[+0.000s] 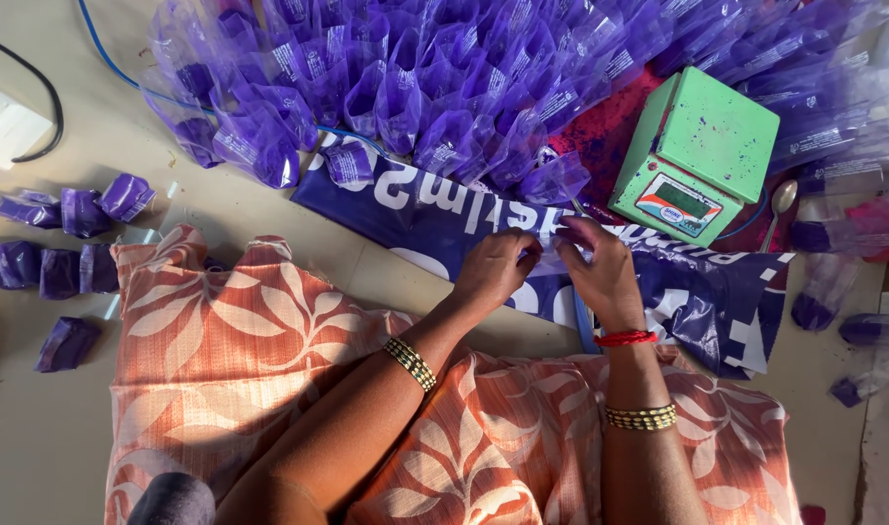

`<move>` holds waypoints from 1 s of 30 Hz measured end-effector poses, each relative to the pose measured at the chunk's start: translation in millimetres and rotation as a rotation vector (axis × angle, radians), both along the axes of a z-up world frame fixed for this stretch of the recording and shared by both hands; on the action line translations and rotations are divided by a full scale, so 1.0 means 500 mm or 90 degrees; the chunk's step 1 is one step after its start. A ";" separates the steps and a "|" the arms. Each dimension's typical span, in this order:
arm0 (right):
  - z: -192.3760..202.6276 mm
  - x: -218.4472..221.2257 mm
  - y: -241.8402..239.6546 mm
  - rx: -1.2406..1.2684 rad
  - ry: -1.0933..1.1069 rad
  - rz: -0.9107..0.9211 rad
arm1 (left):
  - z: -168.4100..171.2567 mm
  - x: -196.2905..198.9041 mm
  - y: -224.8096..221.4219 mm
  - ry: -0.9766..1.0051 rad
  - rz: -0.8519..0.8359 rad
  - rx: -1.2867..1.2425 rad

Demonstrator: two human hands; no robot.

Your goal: The person sits on a cushion on the floor and seals small clear plastic pouches of colored powder one at a time by pressing the open ends together with both hands, then places each finished pouch onto a large pile of similar purple pouches beside a small green weighing scale.

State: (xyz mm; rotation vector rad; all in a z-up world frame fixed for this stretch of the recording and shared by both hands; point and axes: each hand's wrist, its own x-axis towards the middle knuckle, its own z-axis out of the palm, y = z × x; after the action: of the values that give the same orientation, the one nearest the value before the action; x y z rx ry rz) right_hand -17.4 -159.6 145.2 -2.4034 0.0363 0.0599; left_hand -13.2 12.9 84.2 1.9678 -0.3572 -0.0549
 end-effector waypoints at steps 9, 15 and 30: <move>-0.013 0.001 -0.021 0.042 0.056 0.011 | -0.005 -0.001 -0.003 -0.009 0.000 0.015; -0.012 0.003 -0.020 0.005 0.023 -0.022 | -0.007 -0.006 -0.001 -0.023 -0.005 0.005; -0.015 -0.003 0.005 -0.022 -0.036 0.018 | -0.013 -0.006 0.000 -0.020 -0.011 -0.026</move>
State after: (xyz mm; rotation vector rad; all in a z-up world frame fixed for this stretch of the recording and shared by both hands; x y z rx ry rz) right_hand -18.8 -157.0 137.6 -2.4395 -0.0230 0.0034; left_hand -16.3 12.7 77.5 1.9270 -0.3931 -0.0275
